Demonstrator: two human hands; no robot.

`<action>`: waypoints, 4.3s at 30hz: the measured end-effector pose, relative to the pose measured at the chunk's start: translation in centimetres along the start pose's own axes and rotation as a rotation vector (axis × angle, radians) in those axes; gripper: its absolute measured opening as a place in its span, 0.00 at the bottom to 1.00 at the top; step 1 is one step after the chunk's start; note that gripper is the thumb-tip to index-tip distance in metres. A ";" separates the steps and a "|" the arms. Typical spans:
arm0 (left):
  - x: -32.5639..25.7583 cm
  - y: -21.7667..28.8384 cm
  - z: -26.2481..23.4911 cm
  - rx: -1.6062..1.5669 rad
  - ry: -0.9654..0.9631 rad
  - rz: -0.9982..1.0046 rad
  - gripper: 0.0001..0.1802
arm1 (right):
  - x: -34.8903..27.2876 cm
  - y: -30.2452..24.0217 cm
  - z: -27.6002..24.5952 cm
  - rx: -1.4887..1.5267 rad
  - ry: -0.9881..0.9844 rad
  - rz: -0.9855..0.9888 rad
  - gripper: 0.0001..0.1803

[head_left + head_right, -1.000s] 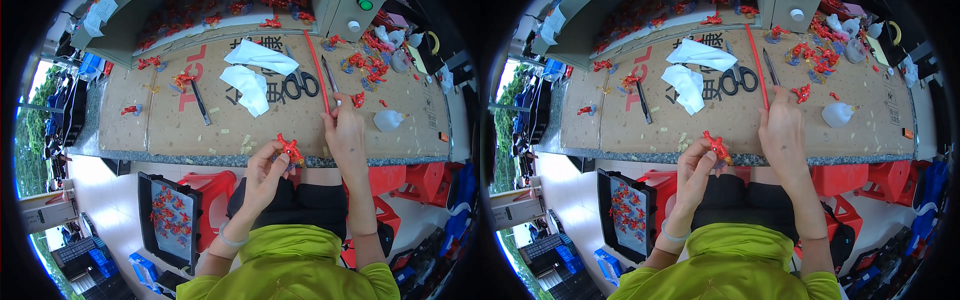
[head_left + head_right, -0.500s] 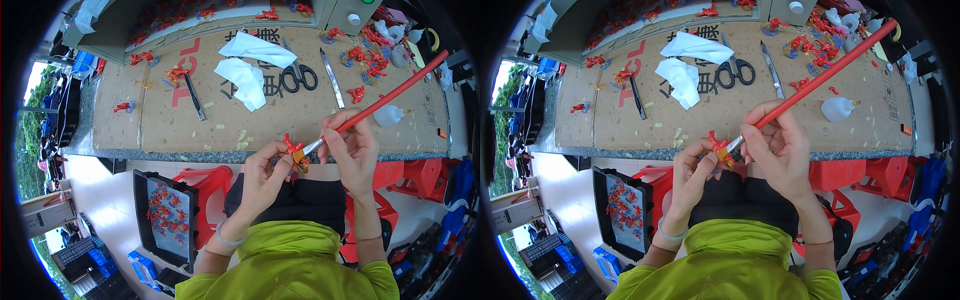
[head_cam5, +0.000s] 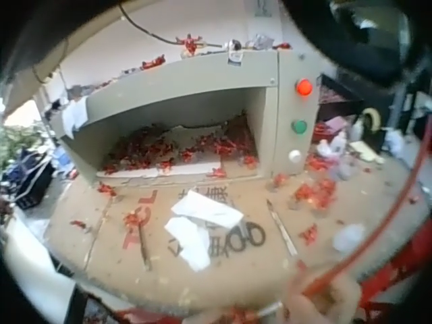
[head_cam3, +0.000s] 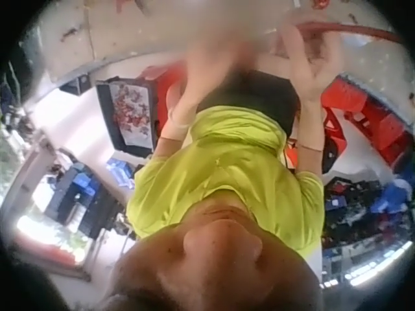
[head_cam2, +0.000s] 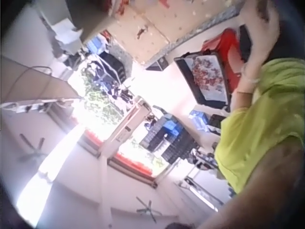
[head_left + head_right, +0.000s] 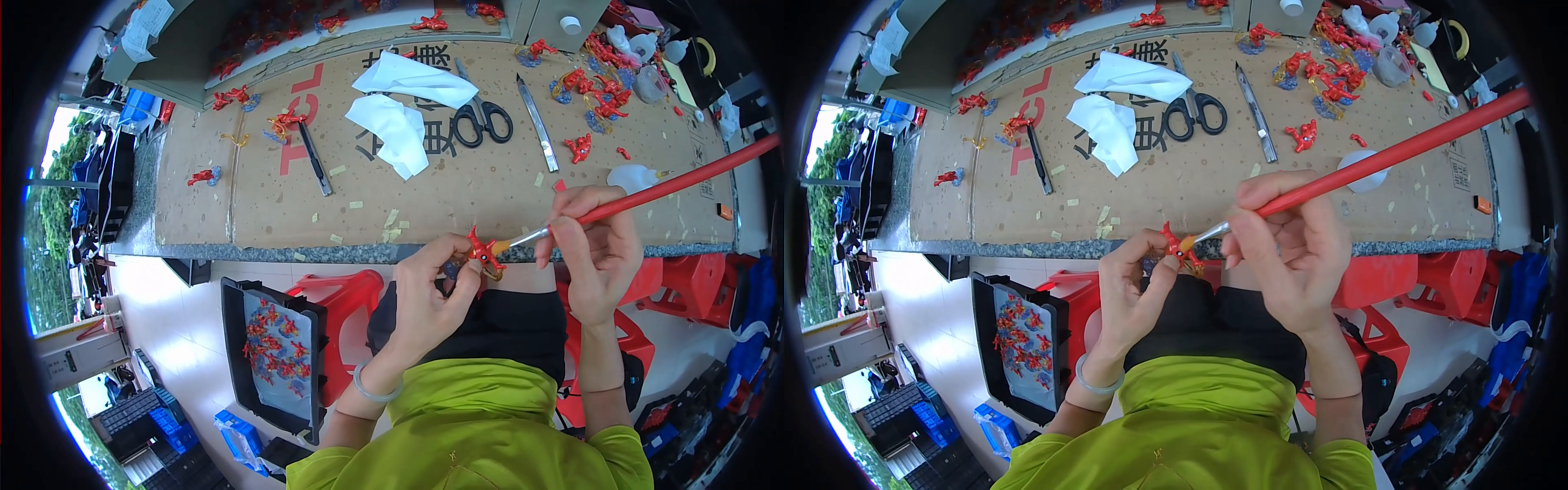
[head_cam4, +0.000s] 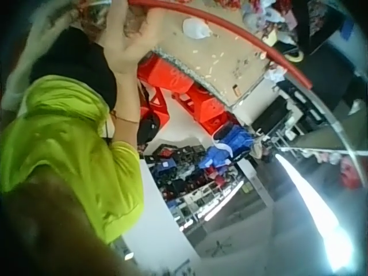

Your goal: The person organizes figurine pieces on the workbench, applies glue using a squeeze bottle and a brush, and attaches the figurine components together by hand.

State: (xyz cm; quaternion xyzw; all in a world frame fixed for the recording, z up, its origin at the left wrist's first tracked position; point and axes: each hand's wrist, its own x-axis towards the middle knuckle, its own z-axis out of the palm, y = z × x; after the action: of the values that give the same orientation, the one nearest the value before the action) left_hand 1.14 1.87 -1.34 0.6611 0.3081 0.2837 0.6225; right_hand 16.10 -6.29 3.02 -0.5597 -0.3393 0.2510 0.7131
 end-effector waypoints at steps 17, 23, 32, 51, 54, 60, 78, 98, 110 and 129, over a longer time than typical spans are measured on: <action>-2.1 1.1 -2.8 0.276 0.178 0.077 0.06 | 2.7 -0.3 0.4 -0.754 -0.066 -0.069 0.09; -9.4 -0.1 -11.2 0.404 0.690 -0.210 0.12 | 3.3 1.6 -4.9 -1.075 -0.177 0.012 0.19; -23.9 -1.7 -18.5 0.874 1.143 -0.635 0.22 | 6.1 4.8 -4.8 -1.127 -0.190 -0.179 0.24; -16.1 -1.3 -13.9 0.672 0.649 -0.185 0.12 | -6.9 -5.9 -2.6 -1.002 -0.072 -0.279 0.08; -13.7 0.6 -12.9 0.660 0.572 -0.175 0.11 | -7.4 -5.8 -2.0 -0.982 -0.034 -0.284 0.08; -9.7 1.3 -9.1 0.546 0.476 0.055 0.09 | -5.9 -5.3 0.1 -0.916 -0.110 -0.244 0.06; -10.6 0.2 -9.6 0.483 0.406 0.010 0.07 | 39.2 12.9 15.2 -1.456 -0.069 -0.506 0.13; 0.3 6.3 -6.0 -0.562 0.199 0.105 0.27 | 8.8 -0.2 11.7 0.110 -0.050 0.025 0.05; 0.6 5.6 1.6 -0.493 0.073 -0.206 0.12 | -0.8 -3.1 -0.2 -0.178 -0.085 0.030 0.13; 0.7 5.5 2.2 -0.584 0.042 -0.455 0.10 | 0.0 -1.5 -1.6 -0.150 -0.117 0.252 0.08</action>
State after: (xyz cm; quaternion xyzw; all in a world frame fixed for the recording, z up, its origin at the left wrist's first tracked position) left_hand 3.61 0.79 4.03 0.3642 0.3658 0.2275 0.8257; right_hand 17.28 -7.69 4.29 -0.6342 -0.3251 0.3446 0.6111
